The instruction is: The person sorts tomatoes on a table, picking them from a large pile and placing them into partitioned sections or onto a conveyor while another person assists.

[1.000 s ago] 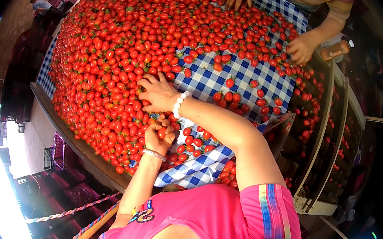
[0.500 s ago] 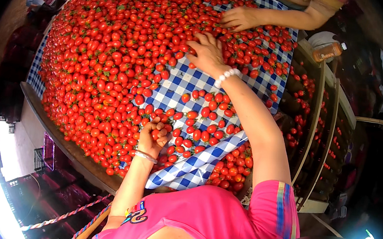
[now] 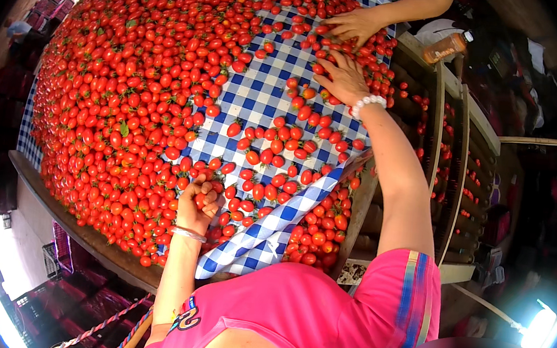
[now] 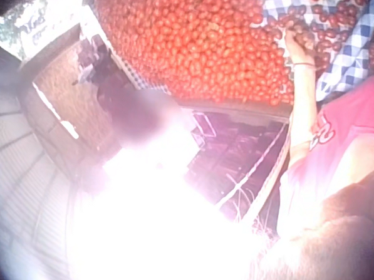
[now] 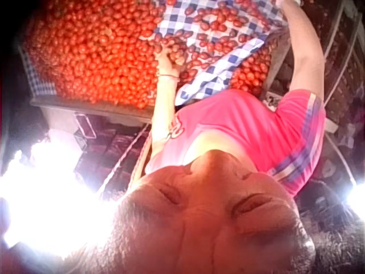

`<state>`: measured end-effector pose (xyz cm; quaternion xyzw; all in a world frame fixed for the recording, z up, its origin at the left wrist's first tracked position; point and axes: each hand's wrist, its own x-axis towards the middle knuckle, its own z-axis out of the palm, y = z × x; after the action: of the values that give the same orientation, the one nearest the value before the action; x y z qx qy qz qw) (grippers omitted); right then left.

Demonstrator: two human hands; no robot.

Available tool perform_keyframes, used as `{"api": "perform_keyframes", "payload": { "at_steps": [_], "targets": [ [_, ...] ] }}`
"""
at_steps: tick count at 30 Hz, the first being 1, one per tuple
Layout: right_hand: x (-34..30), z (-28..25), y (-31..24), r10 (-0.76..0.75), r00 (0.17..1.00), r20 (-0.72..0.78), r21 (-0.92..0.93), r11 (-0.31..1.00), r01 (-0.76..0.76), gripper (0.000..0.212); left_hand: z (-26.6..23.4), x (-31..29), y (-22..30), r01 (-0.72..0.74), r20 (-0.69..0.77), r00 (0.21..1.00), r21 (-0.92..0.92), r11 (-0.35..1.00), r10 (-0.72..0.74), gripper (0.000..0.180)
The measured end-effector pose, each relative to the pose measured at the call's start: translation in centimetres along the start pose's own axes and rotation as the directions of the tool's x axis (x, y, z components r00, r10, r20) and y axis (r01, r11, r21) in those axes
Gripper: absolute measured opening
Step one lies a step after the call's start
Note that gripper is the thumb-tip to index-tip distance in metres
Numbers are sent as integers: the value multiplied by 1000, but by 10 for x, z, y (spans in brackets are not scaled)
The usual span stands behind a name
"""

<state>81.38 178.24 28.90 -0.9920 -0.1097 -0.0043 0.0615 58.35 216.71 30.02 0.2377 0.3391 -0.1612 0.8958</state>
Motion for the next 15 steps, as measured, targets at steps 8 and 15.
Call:
{"api": "perform_keyframes", "payload": {
  "at_steps": [8, 15],
  "targets": [
    [-59, -32, 32, 283, 958, -46, -294, 913, -284, 51, 1, -1, -2, 4, 9, 1000, 22, 1000, -4, 23],
    [-117, -32, -97, -267, 892, 365, 133, 963, 233, 27, 4, -2, -7, 32, 74, 996, 171, 985, -45, 23]
  ]
}}
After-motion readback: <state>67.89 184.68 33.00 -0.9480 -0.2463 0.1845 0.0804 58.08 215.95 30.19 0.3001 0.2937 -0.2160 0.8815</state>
